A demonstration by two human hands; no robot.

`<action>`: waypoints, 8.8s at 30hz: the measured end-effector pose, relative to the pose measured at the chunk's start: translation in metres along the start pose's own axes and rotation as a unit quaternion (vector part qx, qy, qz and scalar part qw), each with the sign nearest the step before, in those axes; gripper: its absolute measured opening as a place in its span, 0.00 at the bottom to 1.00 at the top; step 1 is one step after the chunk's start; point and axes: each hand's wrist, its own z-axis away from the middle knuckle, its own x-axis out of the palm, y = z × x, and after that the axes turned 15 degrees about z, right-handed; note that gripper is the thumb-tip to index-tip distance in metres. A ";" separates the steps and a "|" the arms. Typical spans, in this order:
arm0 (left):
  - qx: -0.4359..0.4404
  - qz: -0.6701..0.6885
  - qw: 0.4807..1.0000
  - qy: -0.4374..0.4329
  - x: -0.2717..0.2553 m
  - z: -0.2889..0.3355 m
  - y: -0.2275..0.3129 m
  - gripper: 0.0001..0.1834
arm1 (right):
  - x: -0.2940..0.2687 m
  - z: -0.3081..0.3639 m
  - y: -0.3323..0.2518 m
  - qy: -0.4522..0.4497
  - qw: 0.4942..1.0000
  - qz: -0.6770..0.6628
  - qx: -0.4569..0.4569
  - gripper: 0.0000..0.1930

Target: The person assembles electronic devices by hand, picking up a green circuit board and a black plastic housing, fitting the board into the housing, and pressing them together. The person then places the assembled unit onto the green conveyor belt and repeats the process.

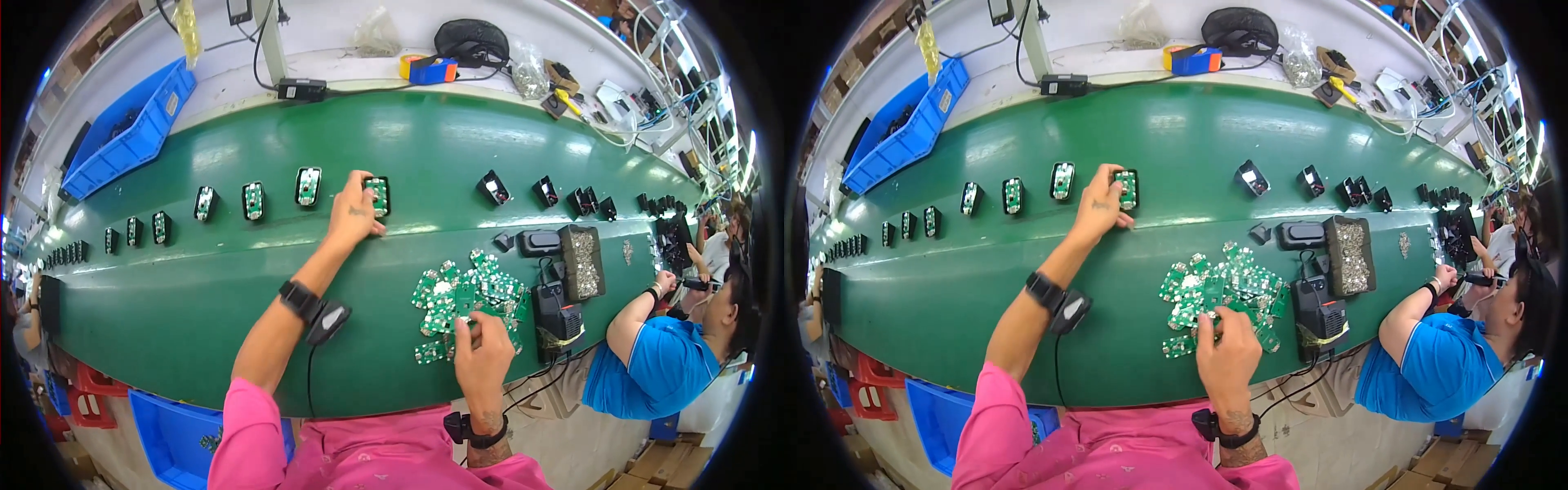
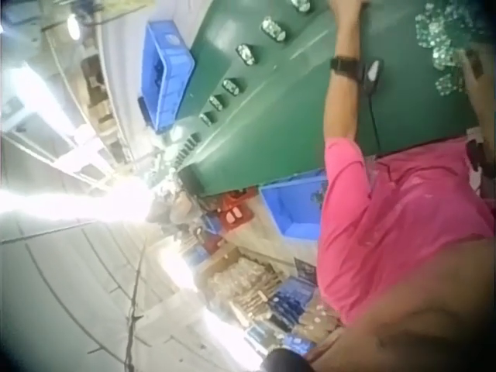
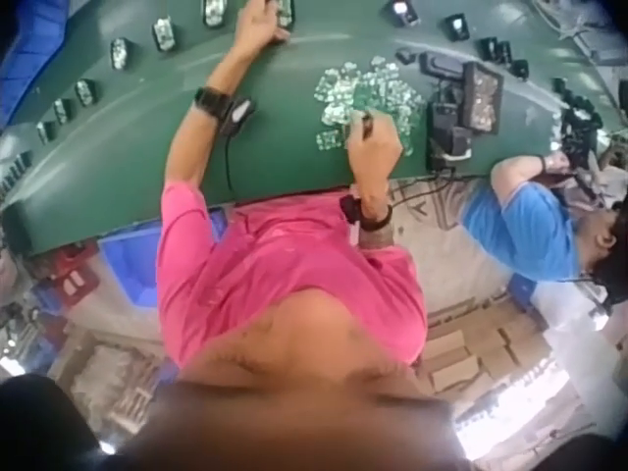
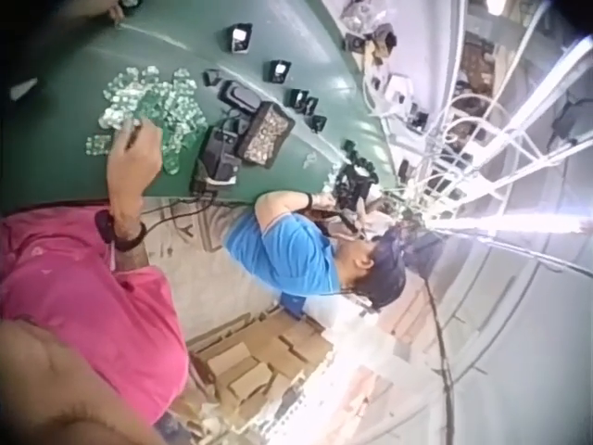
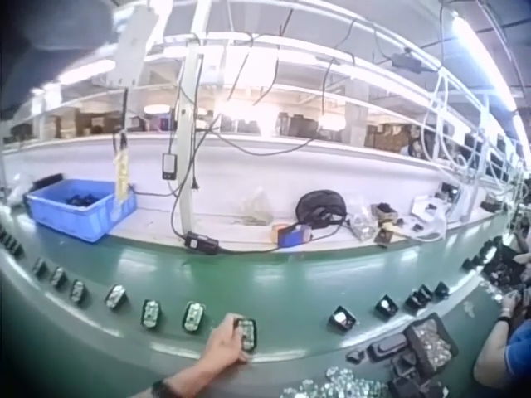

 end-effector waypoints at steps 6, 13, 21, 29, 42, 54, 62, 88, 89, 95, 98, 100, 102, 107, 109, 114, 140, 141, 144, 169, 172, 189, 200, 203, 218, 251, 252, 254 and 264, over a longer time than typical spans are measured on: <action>0.220 -0.365 0.895 0.130 -0.013 -0.039 -0.023 0.25 | 0.007 -0.007 0.017 0.007 0.999 0.026 0.020 0.10; 0.186 -0.408 0.887 -0.112 0.111 0.008 0.038 0.38 | 0.004 -0.013 0.021 -0.038 0.996 -0.067 0.039 0.06; 0.190 -0.441 0.872 -0.089 0.185 -0.033 -0.011 0.47 | -0.035 0.009 0.031 -0.098 0.840 -0.495 0.200 0.05; 0.212 -0.297 0.930 -0.040 0.176 -0.056 -0.020 0.40 | -0.019 0.006 0.039 -0.132 0.645 -0.721 0.214 0.10; -0.158 0.626 0.748 -0.153 0.036 0.122 0.005 0.29 | 0.004 0.010 0.010 -0.267 0.563 -0.772 0.125 0.42; 0.067 -0.078 0.994 -0.045 0.008 0.185 -0.001 0.15 | -0.001 0.017 -0.024 -0.330 0.721 -0.559 0.245 0.23; 0.093 -0.138 0.979 -0.116 0.009 0.192 -0.004 0.18 | 0.005 0.002 -0.040 -0.426 0.726 -0.521 0.143 0.22; 0.062 -0.055 0.965 -0.248 -0.005 0.203 -0.003 0.08 | 0.011 -0.003 -0.014 -0.413 0.708 -0.546 0.170 0.12; 0.062 -0.055 0.965 -0.248 -0.005 0.202 -0.004 0.08 | 0.012 -0.001 -0.012 -0.401 0.704 -0.559 0.176 0.12; 0.124 -0.073 0.972 -0.188 -0.004 0.203 -0.014 0.05 | 0.021 0.007 -0.002 -0.297 0.699 -0.619 0.201 0.13; 0.162 -0.097 0.971 -0.145 -0.002 0.203 -0.014 0.05 | 0.023 0.007 -0.011 -0.300 0.690 -0.614 0.237 0.14; 0.153 -0.087 0.976 -0.131 -0.001 0.204 -0.017 0.09 | 0.022 0.007 -0.016 -0.307 0.685 -0.606 0.264 0.12; 0.163 -0.087 0.973 -0.136 -0.001 0.204 -0.018 0.10 | 0.024 0.010 -0.017 -0.306 0.714 -0.583 0.238 0.12; 0.154 -0.067 0.976 -0.136 0.002 0.204 -0.023 0.14 | 0.029 0.014 -0.008 -0.339 0.725 -0.573 0.174 0.11; 0.163 -0.062 0.974 -0.144 0.001 0.204 -0.025 0.14 | 0.029 0.015 -0.011 -0.347 0.735 -0.551 0.190 0.13; 0.024 0.080 0.992 -0.092 0.013 0.210 -0.012 0.29 | 0.034 0.020 -0.018 -0.319 0.747 -0.545 0.209 0.13; -0.132 0.140 0.976 -0.097 0.017 0.213 -0.001 0.28 | 0.029 0.027 -0.012 -0.203 0.891 -0.393 0.101 0.11; -0.123 0.126 0.979 -0.098 0.018 0.213 -0.002 0.28 | 0.023 0.025 -0.016 -0.239 0.856 -0.444 0.118 0.10; -0.087 0.077 0.988 -0.101 0.019 0.216 -0.008 0.27 | 0.025 0.023 -0.019 -0.283 0.808 -0.498 0.139 0.10; 0.087 -0.034 0.986 -0.138 0.020 0.214 -0.006 0.28 | 0.011 -0.005 0.002 -0.323 0.908 -0.247 -0.100 0.04; 0.088 -0.058 0.984 -0.142 0.020 0.214 -0.006 0.27 | 0.011 -0.007 0.001 -0.324 0.910 -0.233 -0.115 0.04; 0.140 -0.129 0.972 -0.136 0.025 0.209 -0.014 0.29 | 0.017 -0.004 0.002 -0.276 0.921 -0.224 -0.158 0.04; -0.026 0.043 0.991 -0.125 0.021 0.216 -0.007 0.31 | 0.013 -0.006 0.002 -0.323 0.906 -0.250 -0.110 0.03; -0.078 0.088 0.984 -0.132 0.018 0.215 -0.002 0.33 | 0.013 -0.009 -0.002 -0.284 0.913 -0.247 -0.155 0.03; 0.025 -0.017 0.987 -0.159 0.018 0.212 -0.006 0.33 | 0.011 -0.010 -0.003 -0.283 0.919 -0.226 -0.156 0.03; 0.220 -0.167 0.960 -0.038 0.028 0.228 -0.015 0.34 | 0.007 -0.003 -0.008 -0.322 0.900 -0.284 -0.078 0.04; 0.232 -0.174 0.956 -0.038 0.028 0.228 -0.014 0.34 | 0.006 -0.004 -0.009 -0.322 0.900 -0.284 -0.078 0.04; 0.244 -0.180 0.952 -0.039 0.027 0.228 -0.014 0.35 | 0.003 -0.006 -0.010 -0.345 0.891 -0.289 -0.059 0.04; 0.224 0.214 0.943 -0.120 0.009 0.228 -0.019 0.29 | -0.020 -0.006 -0.041 -0.220 0.913 -0.274 -0.209 0.08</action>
